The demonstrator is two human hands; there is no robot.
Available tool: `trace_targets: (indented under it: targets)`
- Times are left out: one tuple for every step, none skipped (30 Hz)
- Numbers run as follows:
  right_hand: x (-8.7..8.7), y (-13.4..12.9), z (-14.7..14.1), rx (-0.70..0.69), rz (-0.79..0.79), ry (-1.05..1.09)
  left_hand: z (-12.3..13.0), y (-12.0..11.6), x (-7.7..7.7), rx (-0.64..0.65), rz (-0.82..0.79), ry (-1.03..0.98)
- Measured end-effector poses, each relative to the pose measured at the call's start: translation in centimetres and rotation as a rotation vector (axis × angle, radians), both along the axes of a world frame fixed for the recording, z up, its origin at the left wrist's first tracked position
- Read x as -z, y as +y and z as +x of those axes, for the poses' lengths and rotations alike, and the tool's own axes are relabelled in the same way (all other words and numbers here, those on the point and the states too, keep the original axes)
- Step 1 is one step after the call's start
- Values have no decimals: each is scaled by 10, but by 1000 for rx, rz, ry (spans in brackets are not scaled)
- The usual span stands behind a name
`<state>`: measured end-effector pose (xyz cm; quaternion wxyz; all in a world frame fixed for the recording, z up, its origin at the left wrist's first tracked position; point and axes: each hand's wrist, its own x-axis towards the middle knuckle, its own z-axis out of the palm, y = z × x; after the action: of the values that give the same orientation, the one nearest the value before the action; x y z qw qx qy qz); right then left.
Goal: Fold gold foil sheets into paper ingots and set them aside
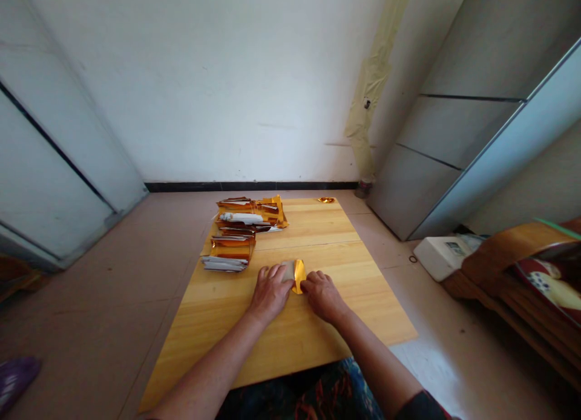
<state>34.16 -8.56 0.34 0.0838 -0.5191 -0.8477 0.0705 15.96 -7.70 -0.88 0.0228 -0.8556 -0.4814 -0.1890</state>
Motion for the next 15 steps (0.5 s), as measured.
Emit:
trace_targets:
  targets:
    - [1,0,0,-12,-3,1,1,0,-1,-3,-16,8]
    - [1,-1,0,-16,-7,0,2,0,-2,-7,-33,17]
    - [2,-2,0,-15,-12,-1,4,-1,-3,-13,-49,27]
    - [1,-3,-1,-10,-17,-3,5,-2,-3,-20,-63,36]
    - [1,-5,-3,-5,-21,-4,6,-3,-3,-28,-74,42]
    - [0,-7,-5,-3,-24,-6,7,-4,-2,-31,-84,44]
    - [-1,-9,-7,-5,-26,-5,7,-5,-1,-30,-93,43]
    - [-3,-10,-8,-14,-21,-1,7,-6,0,-25,-103,38]
    - [-4,-12,-10,-28,-9,8,6,-6,1,-18,-112,30]
    - [-5,-13,-10,-47,7,21,4,-7,2,-8,-121,20]
    - [-5,-13,-10,-69,25,36,2,-7,2,5,-128,9]
    - [-5,-12,-9,-93,38,52,-1,-7,3,19,-130,-2]
    - [-4,-11,-8,-115,47,67,-4,-8,4,30,-126,-11]
    - [-2,-9,-6,-135,49,82,-6,-8,5,40,-117,-19]
    - [0,-7,-4,-154,47,94,-8,-8,6,51,-107,-27]
